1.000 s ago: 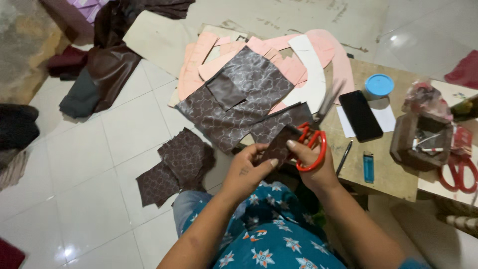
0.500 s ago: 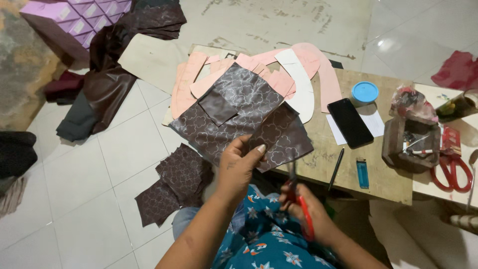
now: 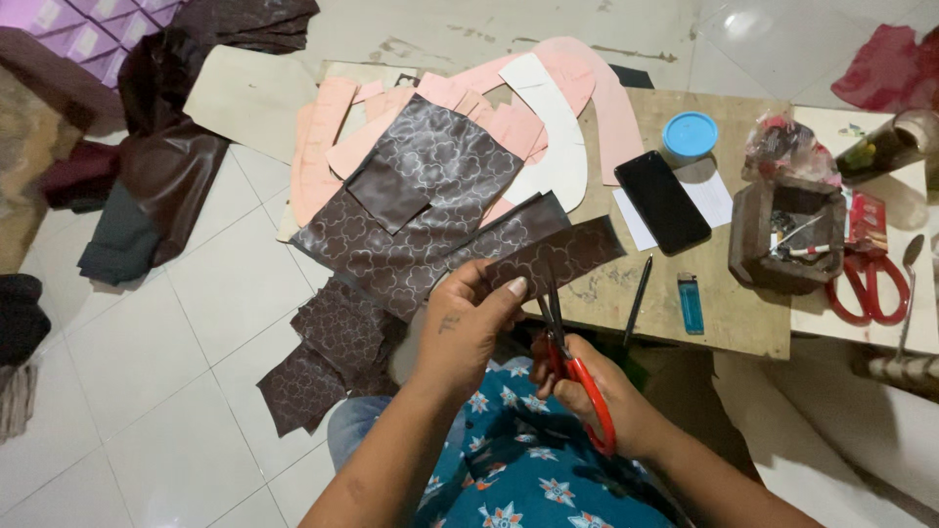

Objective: The person cuts a large piece of patterned brown fabric into smaller rectangular pieces using red-handled scissors. The person works on the floor, repeatedly trimming and separating sections of the fabric.

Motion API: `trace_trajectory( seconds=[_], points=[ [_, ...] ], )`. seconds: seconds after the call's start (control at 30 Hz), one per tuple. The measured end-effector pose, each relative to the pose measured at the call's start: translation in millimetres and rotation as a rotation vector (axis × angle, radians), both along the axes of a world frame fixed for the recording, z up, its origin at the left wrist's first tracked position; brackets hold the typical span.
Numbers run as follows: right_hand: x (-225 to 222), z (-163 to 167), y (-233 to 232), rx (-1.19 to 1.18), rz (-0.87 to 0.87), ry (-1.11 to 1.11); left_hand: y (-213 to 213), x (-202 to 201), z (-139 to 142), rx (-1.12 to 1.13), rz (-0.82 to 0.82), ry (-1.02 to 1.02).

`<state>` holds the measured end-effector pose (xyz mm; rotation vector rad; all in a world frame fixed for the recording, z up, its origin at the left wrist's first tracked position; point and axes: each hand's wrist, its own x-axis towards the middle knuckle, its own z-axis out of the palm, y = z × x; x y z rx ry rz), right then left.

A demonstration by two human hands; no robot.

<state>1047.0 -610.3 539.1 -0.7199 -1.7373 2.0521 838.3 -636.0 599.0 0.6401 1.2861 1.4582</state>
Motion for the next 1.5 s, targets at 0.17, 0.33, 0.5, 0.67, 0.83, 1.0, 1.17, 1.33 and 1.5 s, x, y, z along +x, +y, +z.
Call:
trace_trajectory(
  seconds=[0.17, 0.33, 0.5, 0.67, 0.83, 1.0, 1.17, 1.33, 1.5],
  points=[
    [1, 11, -1, 0.066, -0.043, -0.074, 0, 13, 8, -0.020, 0.015, -0.078],
    [0, 10, -4, 0.049, -0.107, -0.012, 0, 28, 9, -0.025, 0.061, -0.095],
    [2, 4, -7, -0.064, -0.152, -0.014, -1, 34, 8, -0.012, 0.071, -0.101],
    [10, -6, -4, -0.008, -0.150, -0.051, 0, 32, 8, -0.043, 0.080, -0.142],
    [13, -8, -3, -0.064, -0.152, -0.096, 6, 30, 7, -0.040, 0.103, -0.163],
    [12, -2, -4, -0.135, -0.157, -0.012, 7, 25, 8, -0.062, 0.085, -0.134],
    [12, 3, -3, -0.209, -0.175, -0.061, 8, 18, 11, -0.084, 0.057, -0.121],
    [15, 1, 2, -0.194, -0.149, -0.140, 7, 10, 9, -0.117, 0.016, -0.088],
    [17, -6, 4, -0.350, -0.146, -0.073, 9, 3, 2, -0.102, -0.019, -0.085]
  ],
)
